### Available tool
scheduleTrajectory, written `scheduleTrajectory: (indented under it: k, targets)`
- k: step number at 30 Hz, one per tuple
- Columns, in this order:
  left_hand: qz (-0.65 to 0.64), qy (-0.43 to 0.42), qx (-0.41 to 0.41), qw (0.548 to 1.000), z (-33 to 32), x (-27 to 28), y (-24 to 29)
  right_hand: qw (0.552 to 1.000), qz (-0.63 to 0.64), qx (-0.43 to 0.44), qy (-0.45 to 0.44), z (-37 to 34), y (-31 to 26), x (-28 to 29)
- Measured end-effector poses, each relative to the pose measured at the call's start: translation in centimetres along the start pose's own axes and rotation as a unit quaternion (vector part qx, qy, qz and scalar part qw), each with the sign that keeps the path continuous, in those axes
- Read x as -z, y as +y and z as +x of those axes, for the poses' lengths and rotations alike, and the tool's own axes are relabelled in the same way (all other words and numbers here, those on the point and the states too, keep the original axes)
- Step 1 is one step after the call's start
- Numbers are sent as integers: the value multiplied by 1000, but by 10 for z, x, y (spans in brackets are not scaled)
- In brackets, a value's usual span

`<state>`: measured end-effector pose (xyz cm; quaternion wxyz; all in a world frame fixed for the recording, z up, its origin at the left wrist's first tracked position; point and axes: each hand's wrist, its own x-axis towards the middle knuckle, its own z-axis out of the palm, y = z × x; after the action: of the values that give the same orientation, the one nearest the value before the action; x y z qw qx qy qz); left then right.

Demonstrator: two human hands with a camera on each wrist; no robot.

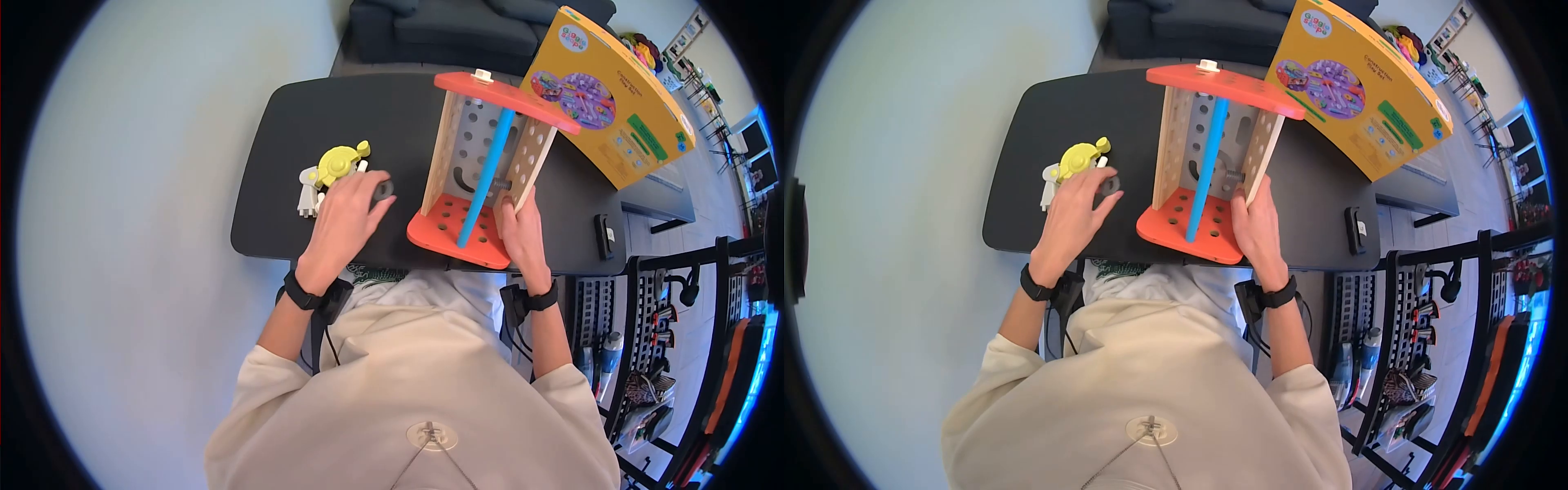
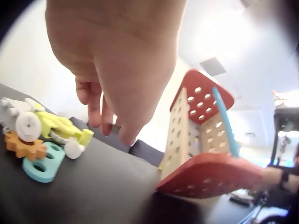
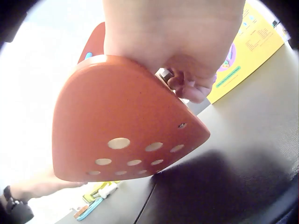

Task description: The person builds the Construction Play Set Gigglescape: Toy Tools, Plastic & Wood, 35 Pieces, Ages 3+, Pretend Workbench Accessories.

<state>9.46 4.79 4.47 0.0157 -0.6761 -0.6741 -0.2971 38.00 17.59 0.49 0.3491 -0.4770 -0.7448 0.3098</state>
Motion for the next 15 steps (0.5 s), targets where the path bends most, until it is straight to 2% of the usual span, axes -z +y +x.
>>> scheduleTrajectory:
  k: [1, 3, 5, 7, 9, 11, 13, 15]
  targets:
    - [-61, 25, -18, 998, 6, 7, 15, 1000, 8, 1, -5, 0, 0, 1]
    - [-75, 13, -29, 997, 18, 8, 31, 1000, 16, 5, -11, 1, -2, 1]
    - [-54, -1, -141, 989, 35, 2, 38, 1000, 23, -12, -7, 1, -4, 2]
    - [-32, -6, -177, 984, 48, -12, 45, 1000, 25, 3, 0, 1, 1, 0]
    - [60, 10, -280, 958, 59, -25, 51, 999, 27, 15, 9, 2, 5, 0]
    - [88, 5, -297, 951, 68, -35, 56, 999, 32, 17, -4, 2, 5, 1]
    - [199, -30, -341, 918, 76, -40, 59, 999, 33, 10, -2, 1, 5, 0]
    - [244, -23, -362, 899, 83, -45, 62, 999, 35, 2, 1, 1, 5, 0]
